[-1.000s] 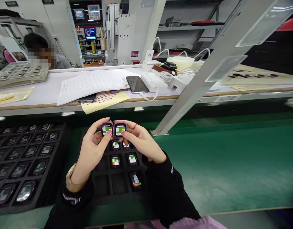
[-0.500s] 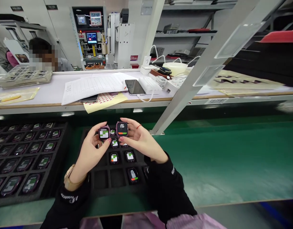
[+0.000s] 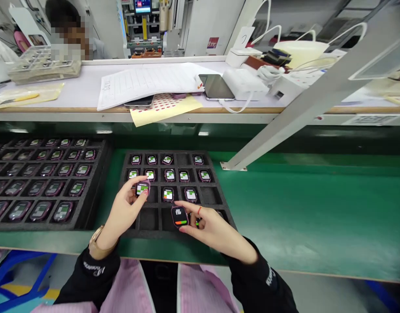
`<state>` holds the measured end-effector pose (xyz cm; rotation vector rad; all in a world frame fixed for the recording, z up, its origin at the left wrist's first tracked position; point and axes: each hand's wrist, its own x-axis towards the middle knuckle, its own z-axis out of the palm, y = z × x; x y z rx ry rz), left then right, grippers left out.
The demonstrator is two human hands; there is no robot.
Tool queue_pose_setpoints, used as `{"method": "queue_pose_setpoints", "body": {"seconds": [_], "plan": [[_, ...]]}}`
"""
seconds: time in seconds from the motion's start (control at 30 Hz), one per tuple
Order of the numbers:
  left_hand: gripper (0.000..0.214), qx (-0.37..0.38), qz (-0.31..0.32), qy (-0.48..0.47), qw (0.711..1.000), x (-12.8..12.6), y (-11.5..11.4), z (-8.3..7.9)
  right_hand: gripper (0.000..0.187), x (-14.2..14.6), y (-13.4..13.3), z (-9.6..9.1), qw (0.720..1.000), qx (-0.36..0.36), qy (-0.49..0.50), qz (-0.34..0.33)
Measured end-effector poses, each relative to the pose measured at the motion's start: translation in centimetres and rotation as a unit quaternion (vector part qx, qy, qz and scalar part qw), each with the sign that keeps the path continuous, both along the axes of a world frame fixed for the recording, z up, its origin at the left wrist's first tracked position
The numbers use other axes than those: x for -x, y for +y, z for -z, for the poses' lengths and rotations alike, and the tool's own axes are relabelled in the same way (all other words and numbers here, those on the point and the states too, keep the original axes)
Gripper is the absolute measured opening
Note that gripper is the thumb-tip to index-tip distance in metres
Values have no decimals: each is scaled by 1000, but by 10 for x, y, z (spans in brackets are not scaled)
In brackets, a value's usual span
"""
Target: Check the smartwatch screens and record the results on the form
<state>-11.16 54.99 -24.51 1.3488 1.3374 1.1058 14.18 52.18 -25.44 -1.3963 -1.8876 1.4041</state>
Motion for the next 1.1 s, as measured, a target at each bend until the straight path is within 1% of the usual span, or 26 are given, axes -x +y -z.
{"method": "queue_pose_setpoints", "body": {"seconds": [0.07,0.17,0.23,0.3,0.37,0.47,0.53,0.6,0.67,0.77,0.83,0.9,0.93,1.0,1.1], "plan": [[44,13,24,23,999,3,-5,6,60,2,-4,8,999,-29,-44,-9],[54,37,63,60,995,7,-15,12,64,6,-8,20,995,-52,-89,-15],[59,59,91,106,988,8,-22,15,65,12,-10,28,992,-62,-105,-16],[59,73,116,175,975,9,-28,19,67,20,-12,33,990,-71,-117,-19],[56,73,133,252,956,10,-33,23,70,28,-13,34,989,-69,-125,-27],[50,51,151,328,931,10,-38,29,72,35,-12,26,990,-49,-122,-51],[48,36,162,342,925,9,-39,32,68,33,-8,16,991,-48,-106,-60],[48,29,170,343,924,9,-39,35,60,26,-2,4,994,-52,-84,-43],[50,24,182,335,924,10,-37,38,50,14,7,-6,996,-49,-81,3],[53,20,207,315,926,15,-36,42,40,-6,21,-13,985,-68,-139,82],[52,40,207,310,927,17,-36,40,35,-18,31,-11,969,-99,-201,106],[47,57,198,317,926,17,-37,37,33,-28,39,-5,955,-118,-252,103],[45,54,195,324,924,16,-38,35,32,-31,43,0,950,-127,-269,98],[42,24,196,341,919,15,-40,34,30,-33,48,8,943,-150,-283,87],[46,-23,205,363,909,19,-40,36,28,-30,54,19,933,-177,-308,62]]}}
